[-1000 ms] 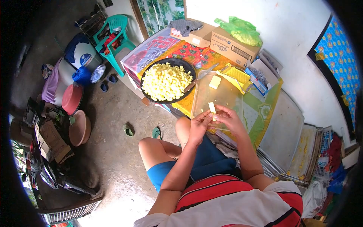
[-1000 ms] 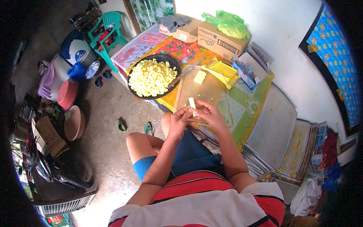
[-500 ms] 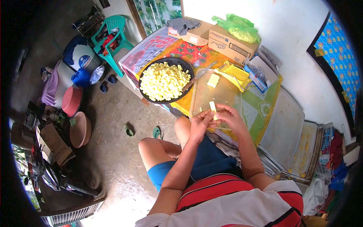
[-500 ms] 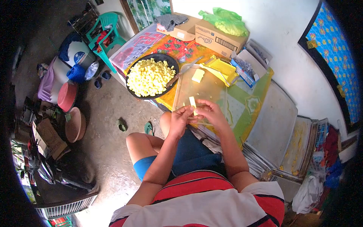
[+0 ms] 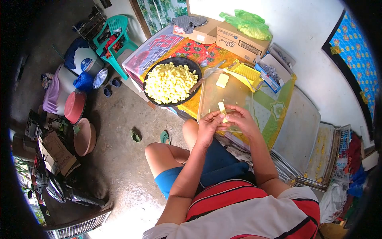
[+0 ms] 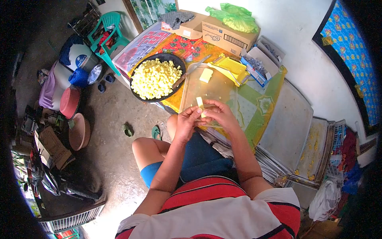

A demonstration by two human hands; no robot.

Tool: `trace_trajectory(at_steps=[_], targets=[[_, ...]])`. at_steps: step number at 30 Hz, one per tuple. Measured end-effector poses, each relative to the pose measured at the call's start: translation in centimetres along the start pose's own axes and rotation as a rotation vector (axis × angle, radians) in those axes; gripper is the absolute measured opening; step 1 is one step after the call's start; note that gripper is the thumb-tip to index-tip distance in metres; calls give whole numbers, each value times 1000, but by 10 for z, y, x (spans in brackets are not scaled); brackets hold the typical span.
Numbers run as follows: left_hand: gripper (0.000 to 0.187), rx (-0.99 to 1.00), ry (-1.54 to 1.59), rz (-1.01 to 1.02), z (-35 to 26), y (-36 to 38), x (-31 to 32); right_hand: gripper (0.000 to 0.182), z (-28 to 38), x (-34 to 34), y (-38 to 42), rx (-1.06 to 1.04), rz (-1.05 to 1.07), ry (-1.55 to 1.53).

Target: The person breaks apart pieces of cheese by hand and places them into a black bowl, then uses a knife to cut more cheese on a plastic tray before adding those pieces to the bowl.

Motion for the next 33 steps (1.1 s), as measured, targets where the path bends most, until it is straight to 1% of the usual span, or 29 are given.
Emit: trace_trajectory(at_steps=[3, 6, 9, 15, 18, 21, 24, 27, 30, 33], targets=[[28, 41, -60, 65, 1, -1, -4, 43, -3, -1, 0, 45, -8, -86], [33, 16, -39, 101, -3, 2, -3, 43, -5, -2, -1, 58, -10, -59], [33, 4, -56, 90, -2, 2, -5, 43, -9, -4, -2, 44, -8, 3], [33, -32, 2, 75, 3, 1, -10, 43, -7, -5, -1, 48, -20, 31], [29, -16, 17, 81, 1, 3, -10, 43, -6, -5, -1, 44, 0, 36], [25, -89, 92, 67, -4, 1, -12, 41, -6, 0, -1, -5, 21, 55], [24, 23, -37, 13, -10, -1, -7, 40, -6, 4, -1, -19, 67, 77], [32, 24, -114, 12, -10, -1, -8, 41, -7, 6, -3, 15, 26, -13], [30, -7, -104, 39, -4, 0, -9, 40, -5, 3, -2, 10, 37, 99], [29, -44, -66, 48, 0, 0, -10, 38, -5, 4, -1, -9, -13, 106]])
Point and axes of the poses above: each hand's wrist, its own y-axis away from the middle knuckle, its own x-axis out of the palm, z = x × y, the point moved 2 cm from there along -y, towards the middle knuckle, and after that the axes turned 4 degrees about x, right-handed, at the moved point
